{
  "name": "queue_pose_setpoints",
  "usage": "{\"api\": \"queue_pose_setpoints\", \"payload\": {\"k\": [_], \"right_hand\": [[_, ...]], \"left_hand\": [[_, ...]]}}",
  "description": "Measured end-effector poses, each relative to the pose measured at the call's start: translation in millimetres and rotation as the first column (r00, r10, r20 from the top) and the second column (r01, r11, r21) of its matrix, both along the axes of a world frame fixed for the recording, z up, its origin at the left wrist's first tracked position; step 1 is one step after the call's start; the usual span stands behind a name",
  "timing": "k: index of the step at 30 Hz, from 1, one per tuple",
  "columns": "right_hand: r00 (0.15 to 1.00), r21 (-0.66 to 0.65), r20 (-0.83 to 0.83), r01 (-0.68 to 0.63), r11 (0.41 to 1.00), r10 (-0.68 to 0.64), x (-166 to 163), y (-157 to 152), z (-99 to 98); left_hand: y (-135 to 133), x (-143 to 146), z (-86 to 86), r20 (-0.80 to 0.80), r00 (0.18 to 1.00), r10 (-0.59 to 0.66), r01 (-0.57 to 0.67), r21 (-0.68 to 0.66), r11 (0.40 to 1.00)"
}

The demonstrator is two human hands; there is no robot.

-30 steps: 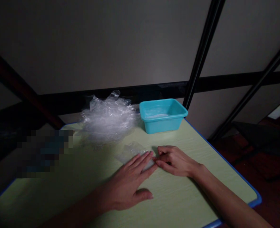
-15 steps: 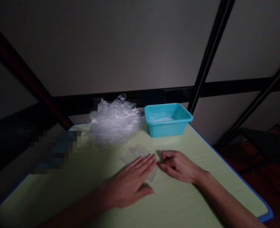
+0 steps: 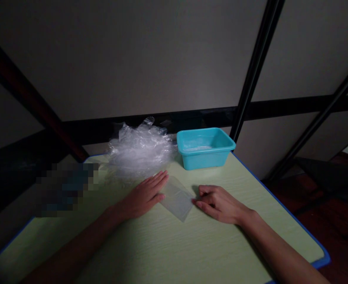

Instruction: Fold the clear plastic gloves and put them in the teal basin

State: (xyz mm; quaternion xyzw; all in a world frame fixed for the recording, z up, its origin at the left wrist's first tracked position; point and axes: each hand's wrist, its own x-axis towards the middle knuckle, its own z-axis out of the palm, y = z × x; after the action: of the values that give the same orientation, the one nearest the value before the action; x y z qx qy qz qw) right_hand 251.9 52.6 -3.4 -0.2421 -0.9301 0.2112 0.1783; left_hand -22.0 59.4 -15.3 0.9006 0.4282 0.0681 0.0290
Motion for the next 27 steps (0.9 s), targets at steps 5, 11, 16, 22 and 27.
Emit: {"api": "queue_pose_setpoints", "payload": {"k": [5, 11, 16, 22, 27], "right_hand": [[0.994, -0.060, -0.100, 0.035, 0.998, -0.041, 5, 4, 1.7], [0.991, -0.054, -0.095, 0.089, 0.995, -0.094, 8, 8, -0.4], [0.994, -0.023, -0.067, 0.082, 0.996, -0.083, 7, 8, -4.5], [1.000, 0.015, -0.019, 0.015, 1.000, -0.015, 0, -4, -1.4], [0.993, 0.088, 0.005, -0.120, 0.989, 0.120, -12, -16, 0.5]], "left_hand": [[-3, 2, 4.8, 0.104, 0.994, 0.033, -0.044, 0.104, 0.994], [-35, 21, 17.2, 0.198, 0.980, -0.021, -0.032, 0.263, 0.964], [-62, 25, 16.2, 0.213, 0.977, -0.020, -0.044, 0.294, 0.955], [-61, 5, 13.4, 0.262, 0.964, 0.046, -0.116, 0.259, 0.959], [-53, -2, 6.9, 0.369, 0.927, 0.068, -0.167, 0.242, 0.956]]}}
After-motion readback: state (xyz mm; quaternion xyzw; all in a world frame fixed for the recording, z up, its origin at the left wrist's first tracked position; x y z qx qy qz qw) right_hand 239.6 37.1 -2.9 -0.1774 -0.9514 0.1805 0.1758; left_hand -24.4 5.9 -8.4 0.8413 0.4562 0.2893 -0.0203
